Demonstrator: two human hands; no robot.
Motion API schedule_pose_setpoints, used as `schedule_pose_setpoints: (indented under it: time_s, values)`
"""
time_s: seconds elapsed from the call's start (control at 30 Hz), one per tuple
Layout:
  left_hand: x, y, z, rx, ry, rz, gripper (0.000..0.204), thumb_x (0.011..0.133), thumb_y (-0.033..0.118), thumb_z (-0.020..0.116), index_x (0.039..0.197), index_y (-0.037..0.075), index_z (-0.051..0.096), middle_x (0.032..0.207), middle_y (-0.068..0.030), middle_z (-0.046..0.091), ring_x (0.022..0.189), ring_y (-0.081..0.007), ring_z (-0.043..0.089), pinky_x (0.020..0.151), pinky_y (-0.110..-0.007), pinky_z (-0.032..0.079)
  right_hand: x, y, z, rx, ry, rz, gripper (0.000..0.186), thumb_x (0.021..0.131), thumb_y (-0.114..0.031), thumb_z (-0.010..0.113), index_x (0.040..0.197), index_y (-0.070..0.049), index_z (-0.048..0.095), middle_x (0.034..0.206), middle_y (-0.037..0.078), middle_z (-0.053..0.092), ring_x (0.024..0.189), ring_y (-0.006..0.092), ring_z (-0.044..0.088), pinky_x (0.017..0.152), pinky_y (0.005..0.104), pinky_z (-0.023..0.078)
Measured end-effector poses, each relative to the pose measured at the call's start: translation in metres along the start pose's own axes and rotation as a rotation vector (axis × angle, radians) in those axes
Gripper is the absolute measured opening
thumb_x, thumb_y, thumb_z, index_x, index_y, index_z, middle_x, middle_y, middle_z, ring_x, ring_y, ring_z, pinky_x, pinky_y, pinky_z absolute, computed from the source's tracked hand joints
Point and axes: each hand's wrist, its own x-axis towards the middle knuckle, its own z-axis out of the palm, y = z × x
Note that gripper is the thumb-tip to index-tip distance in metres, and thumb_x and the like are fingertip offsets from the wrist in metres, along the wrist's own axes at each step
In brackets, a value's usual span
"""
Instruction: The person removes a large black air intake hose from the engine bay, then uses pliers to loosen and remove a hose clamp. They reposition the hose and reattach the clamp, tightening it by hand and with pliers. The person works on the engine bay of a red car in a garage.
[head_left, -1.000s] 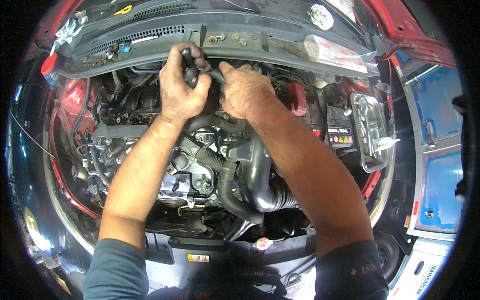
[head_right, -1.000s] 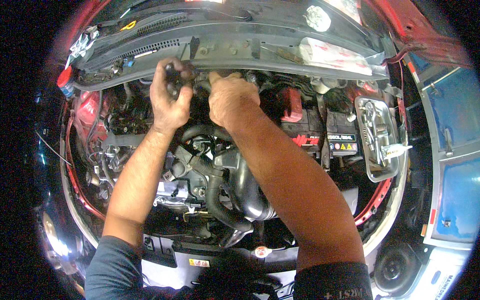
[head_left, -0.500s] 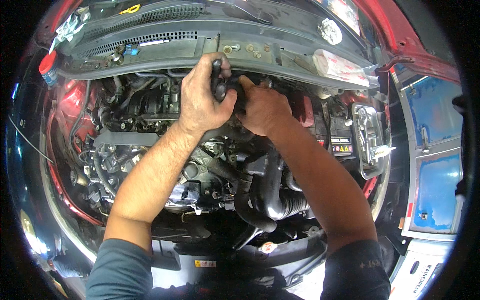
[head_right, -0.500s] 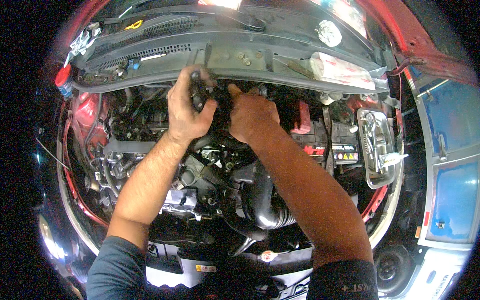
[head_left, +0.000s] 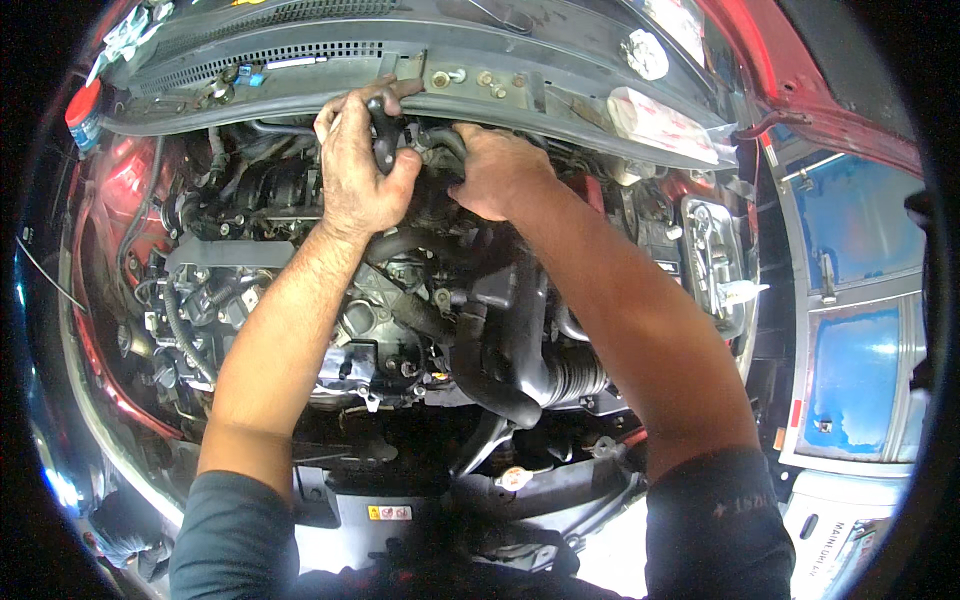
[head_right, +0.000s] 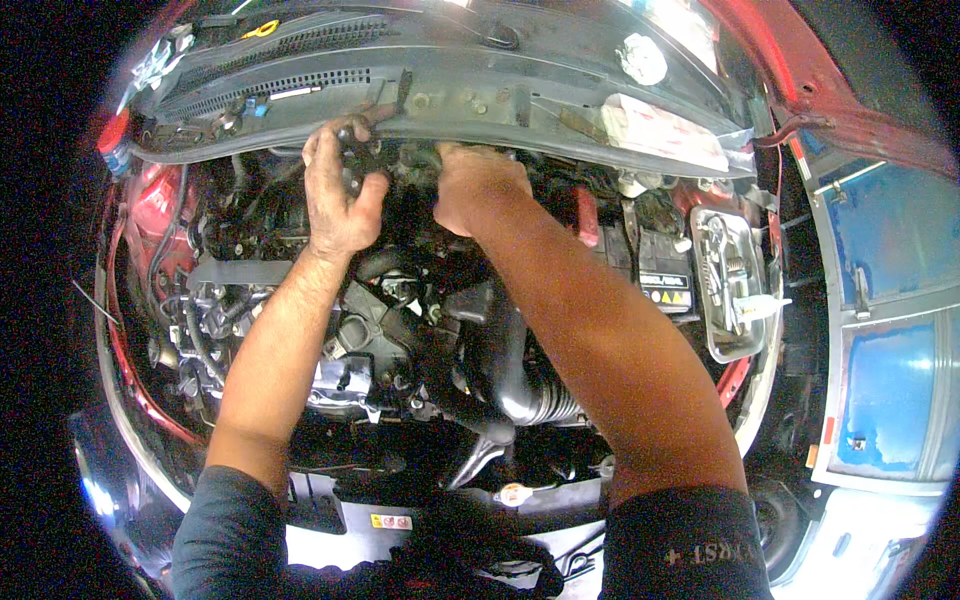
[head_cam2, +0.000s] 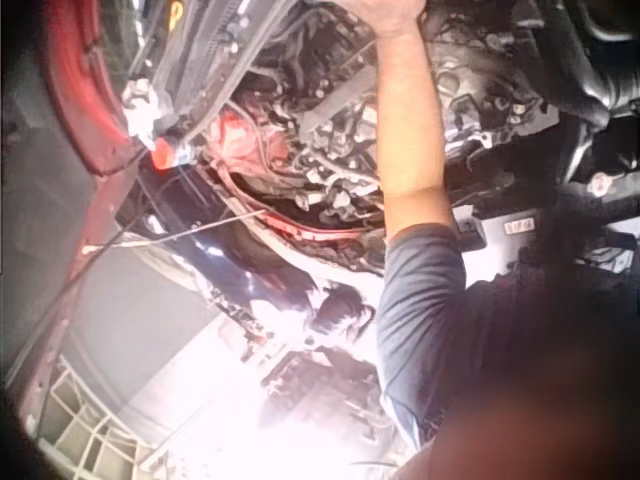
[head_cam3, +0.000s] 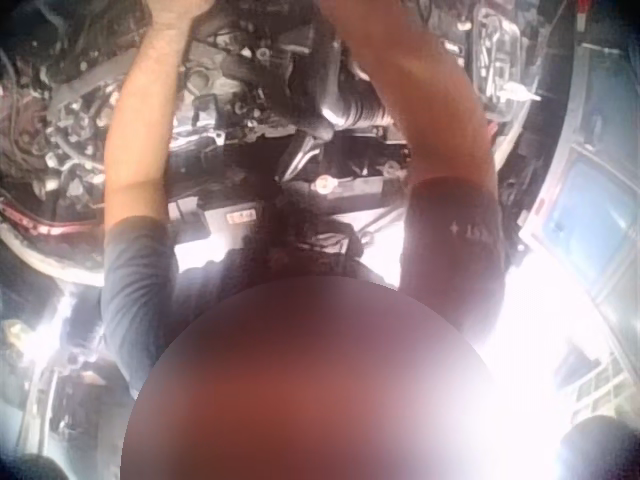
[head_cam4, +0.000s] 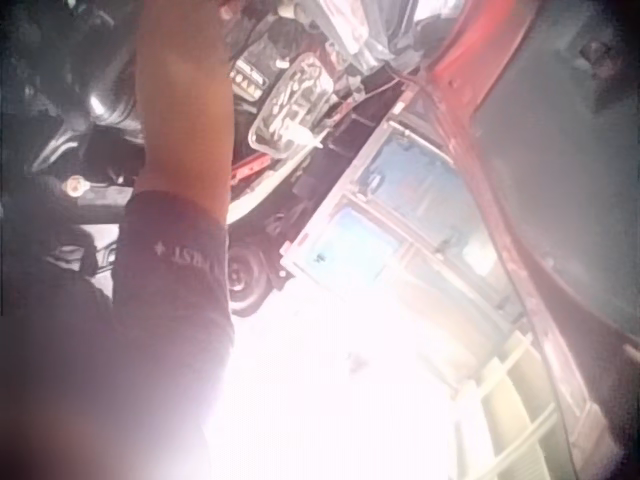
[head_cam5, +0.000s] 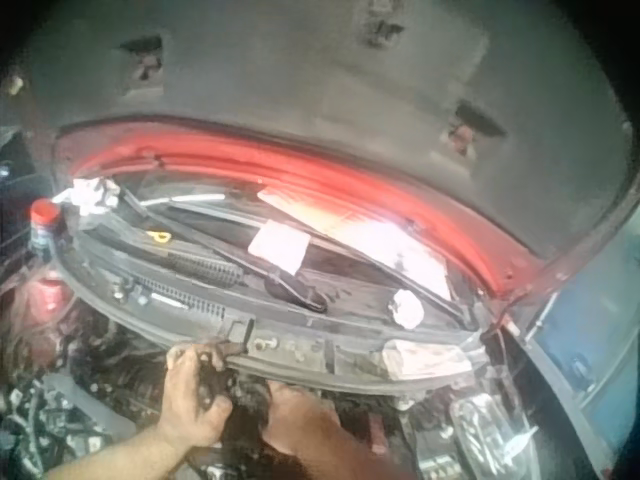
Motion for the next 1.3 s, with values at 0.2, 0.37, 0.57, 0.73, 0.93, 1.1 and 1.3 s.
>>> schedule_pose_setpoints:
  time_s: [0.2, 0.37, 0.57, 0.73, 0.93, 1.1, 1.3]
  values:
    - [-0.01, 0.003, 0.008, 0.051, 0.074, 0.031, 0.049, 0.07, 0.008, 0.06, 0.119, 0.003, 0.055, 0.112, -0.013, 0.06, 0.111, -0.034, 0.052, 0.107, -0.044, 0.034, 0.002, 0.015, 0.008, 0.047, -0.018, -0.019, 0.086, 0.08, -0.038, 0.079, 0.15, -0.014, 0.037, 0.145, 0.017, 0.052, 0.131, 0.0341, 0.053, 0.109, 0.0422, 0.045]
    - [-0.008, 0.002, 0.011, 0.075, 0.113, 0.063, 0.057, 0.07, 0.019, 0.063, 0.122, 0.001, 0.052, 0.107, -0.0117, 0.061, 0.111, -0.0332, 0.057, 0.109, -0.048, 0.03, 0.017, 0.033, 0.013, 0.124, 0.076, -0.186, 0.089, 0.08, -0.035, 0.078, 0.153, -0.012, 0.032, 0.153, 0.018, 0.043, 0.138, 0.0352, 0.045, 0.114, 0.0417, 0.04]
    - [-0.004, 0.005, 0.015, 0.137, 0.074, 0.061, 0.06, 0.07, 0.021, 0.063, 0.126, 0.001, 0.052, 0.11, -0.0115, 0.062, 0.114, -0.0317, 0.057, 0.11, -0.048, 0.028, 0.012, 0.032, 0.013, 0.124, -0.037, -0.169, 0.092, 0.079, -0.033, 0.081, 0.152, -0.01, 0.031, 0.151, 0.018, 0.046, 0.135, 0.0369, 0.049, 0.112, 0.042, 0.041]
    - [-0.001, 0.006, 0.025, 0.242, 0.104, 0.065, 0.064, 0.073, 0.018, 0.061, 0.133, -0.001, 0.05, 0.116, -0.0128, 0.059, 0.119, -0.0341, 0.052, 0.113, -0.047, 0.025, -0.004, 0.021, 0.006, 0.106, 0.001, -0.104, 0.082, 0.08, -0.034, 0.079, 0.148, -0.012, 0.039, 0.12, 0.027, 0.061, 0.117, 0.0387, 0.062, 0.1, 0.0476, 0.051]
    - [-0.006, 0.003, 0.029, 0.159, 0.11, 0.117, 0.066, 0.071, 0.019, 0.063, 0.133, 0.0, 0.048, 0.134, -0.015, 0.056, 0.134, -0.0354, 0.043, 0.117, -0.053, 0.017, 0.001, 0.026, 0.015, 0.138, 0.083, -0.123, 0.08, 0.079, -0.032, 0.081, 0.147, -0.014, 0.043, 0.127, 0.025, 0.061, 0.12, 0.0381, 0.06, 0.102, 0.0449, 0.05]
    - [-0.01, 0.001, 0.017, 0.073, 0.042, 0.083, 0.062, 0.081, 0.036, 0.062, 0.13, 0.0, 0.048, 0.143, -0.0177, 0.053, 0.138, -0.0372, 0.042, 0.118, -0.056, 0.019, 0.014, 0.042, 0.016, 0.217, 0.123, -0.305, 0.079, 0.076, -0.031, 0.083, 0.144, -0.013, 0.047, 0.136, 0.016, 0.06, 0.126, 0.0328, 0.057, 0.107, 0.0404, 0.046]
    - [-0.001, 0.022, 0.014, -0.109, 0.091, 0.054, 0.039, 0.08, 0.02, 0.063, 0.111, 0.004, 0.046, 0.13, -0.0167, 0.064, 0.123, -0.0398, 0.059, 0.119, -0.06, 0.021, 0.002, 0.032, 0.016, 0.14, 0.1, -0.166, 0.079, 0.077, -0.035, 0.081, 0.144, -0.012, 0.047, 0.127, 0.021, 0.063, 0.121, 0.0348, 0.06, 0.103, 0.0428, 0.049]
